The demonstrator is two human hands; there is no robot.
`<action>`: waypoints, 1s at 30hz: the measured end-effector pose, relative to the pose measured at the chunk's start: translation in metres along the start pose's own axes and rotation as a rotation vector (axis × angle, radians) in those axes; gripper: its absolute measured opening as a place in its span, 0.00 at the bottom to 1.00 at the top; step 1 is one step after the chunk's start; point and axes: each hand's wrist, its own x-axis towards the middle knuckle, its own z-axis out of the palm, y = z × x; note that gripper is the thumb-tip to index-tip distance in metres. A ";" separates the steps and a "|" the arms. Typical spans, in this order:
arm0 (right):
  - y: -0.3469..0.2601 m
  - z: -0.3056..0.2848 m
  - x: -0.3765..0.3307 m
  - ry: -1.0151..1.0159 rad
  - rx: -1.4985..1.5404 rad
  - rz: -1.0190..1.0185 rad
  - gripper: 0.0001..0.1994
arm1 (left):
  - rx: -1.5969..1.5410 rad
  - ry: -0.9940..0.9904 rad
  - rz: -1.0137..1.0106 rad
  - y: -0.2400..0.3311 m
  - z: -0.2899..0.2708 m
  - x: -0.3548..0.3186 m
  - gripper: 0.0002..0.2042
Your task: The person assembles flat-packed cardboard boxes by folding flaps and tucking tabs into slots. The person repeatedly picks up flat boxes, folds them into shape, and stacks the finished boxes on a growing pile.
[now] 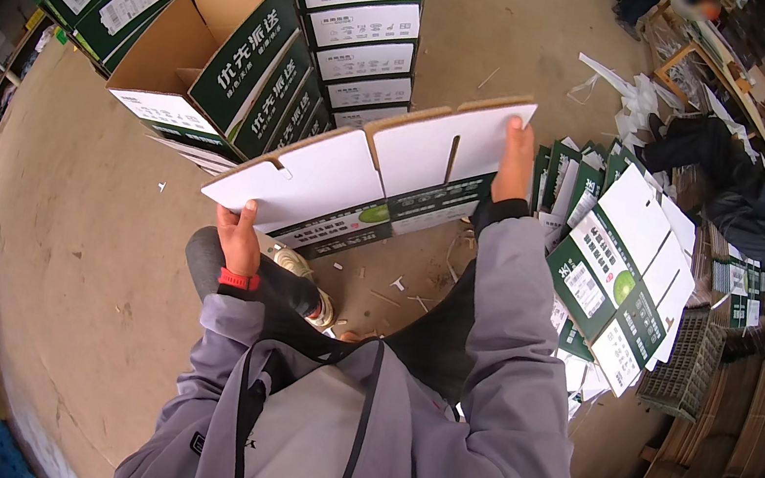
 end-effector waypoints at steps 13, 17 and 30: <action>0.061 -0.031 -0.044 -0.118 -0.055 0.163 0.48 | -0.047 0.062 -0.308 -0.062 -0.040 0.000 0.36; 0.049 -0.042 -0.043 -0.080 -0.014 0.181 0.51 | -0.051 0.048 -0.351 -0.065 -0.025 -0.003 0.36; 0.049 -0.052 -0.040 -0.055 0.007 0.189 0.47 | -0.083 -0.033 -0.425 -0.057 -0.016 -0.003 0.36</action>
